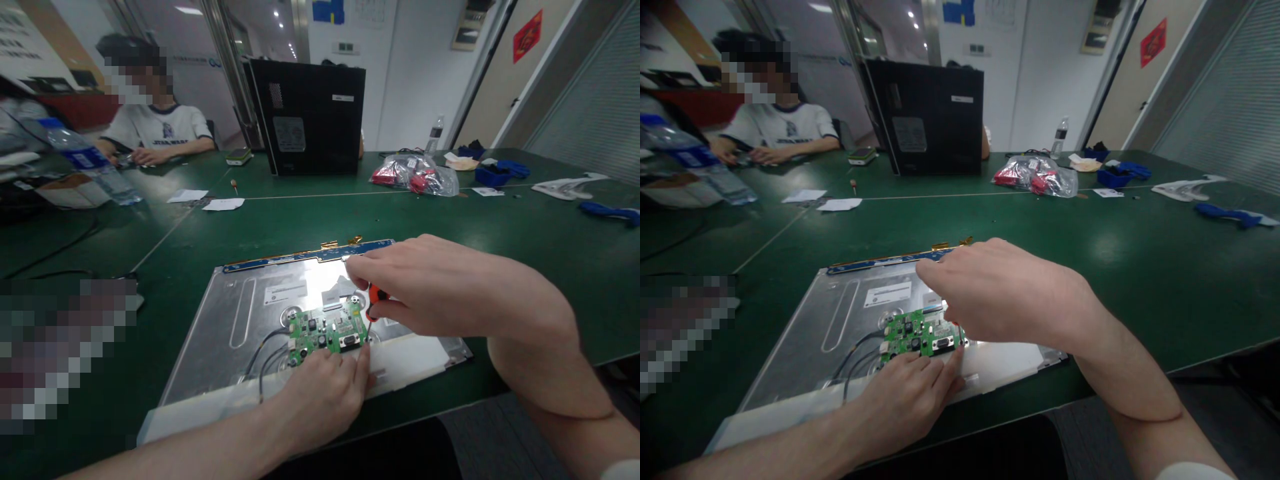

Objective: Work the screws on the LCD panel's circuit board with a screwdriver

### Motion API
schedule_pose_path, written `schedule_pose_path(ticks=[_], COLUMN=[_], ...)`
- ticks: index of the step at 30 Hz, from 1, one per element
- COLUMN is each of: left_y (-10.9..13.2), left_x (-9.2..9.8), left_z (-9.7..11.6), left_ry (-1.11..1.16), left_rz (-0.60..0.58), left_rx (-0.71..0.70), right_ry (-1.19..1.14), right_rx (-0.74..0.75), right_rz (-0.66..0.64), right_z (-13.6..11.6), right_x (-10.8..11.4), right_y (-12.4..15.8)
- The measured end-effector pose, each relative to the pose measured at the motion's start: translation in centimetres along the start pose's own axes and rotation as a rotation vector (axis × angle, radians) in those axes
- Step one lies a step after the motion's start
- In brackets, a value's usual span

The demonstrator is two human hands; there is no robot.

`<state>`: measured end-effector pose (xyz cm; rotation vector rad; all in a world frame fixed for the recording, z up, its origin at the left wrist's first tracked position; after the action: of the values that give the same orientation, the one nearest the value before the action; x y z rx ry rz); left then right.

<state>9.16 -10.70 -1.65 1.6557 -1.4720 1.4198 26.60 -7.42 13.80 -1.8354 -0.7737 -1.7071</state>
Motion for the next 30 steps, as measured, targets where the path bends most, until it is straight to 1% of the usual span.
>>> schedule_pose_path(ticks=[4,6,8,12,14,17,20,26,30], left_y=[-0.03,-0.01,0.04,0.17,0.21,0.16,0.05,0.10,0.13], left_x=[0.16,0.15,0.08,-0.18,-0.27,-0.23,-0.07,-0.14,-0.22], left_z=[-0.03,0.00,0.05,0.12,0.13,0.10,0.05,0.11,0.14], left_ry=[-0.017,-0.018,-0.013,0.001,0.008,0.008,-0.003,0.010,0.009], left_rz=[0.012,-0.001,-0.006,0.008,0.012,0.001,-0.007,0.014,0.009], left_rx=[0.001,0.001,0.003,0.019,0.021,0.012,0.004,0.019,0.017], right_ry=[0.050,0.014,-0.039,-0.077,-0.063,0.003,0.032,-0.101,-0.078], right_rx=[-0.111,-0.091,-0.033,0.040,0.036,-0.033,-0.081,0.040,0.035], right_rz=[-0.015,-0.037,-0.045,-0.044,-0.030,0.009,0.005,-0.051,-0.043], right_z=[0.05,-0.07,-0.26,-0.49,-0.44,-0.23,-0.11,-0.38,-0.30], right_x=[0.10,0.22,0.33,0.28,0.17,0.06,0.10,0.41,0.25], right_y=[-0.31,-0.18,0.11,0.49,0.35,-0.10,-0.35,0.34,0.38])
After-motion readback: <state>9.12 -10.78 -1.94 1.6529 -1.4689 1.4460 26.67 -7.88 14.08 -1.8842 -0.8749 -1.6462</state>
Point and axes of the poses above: each hand's wrist, its own y-axis away from the middle knuckle, its own x-axis out of the back of the hand, z = x × y, the point moved 1 cm from there along -y, towards the middle knuckle, and after that the axes turned 6 degrees about -y, right-handed, at the moved point
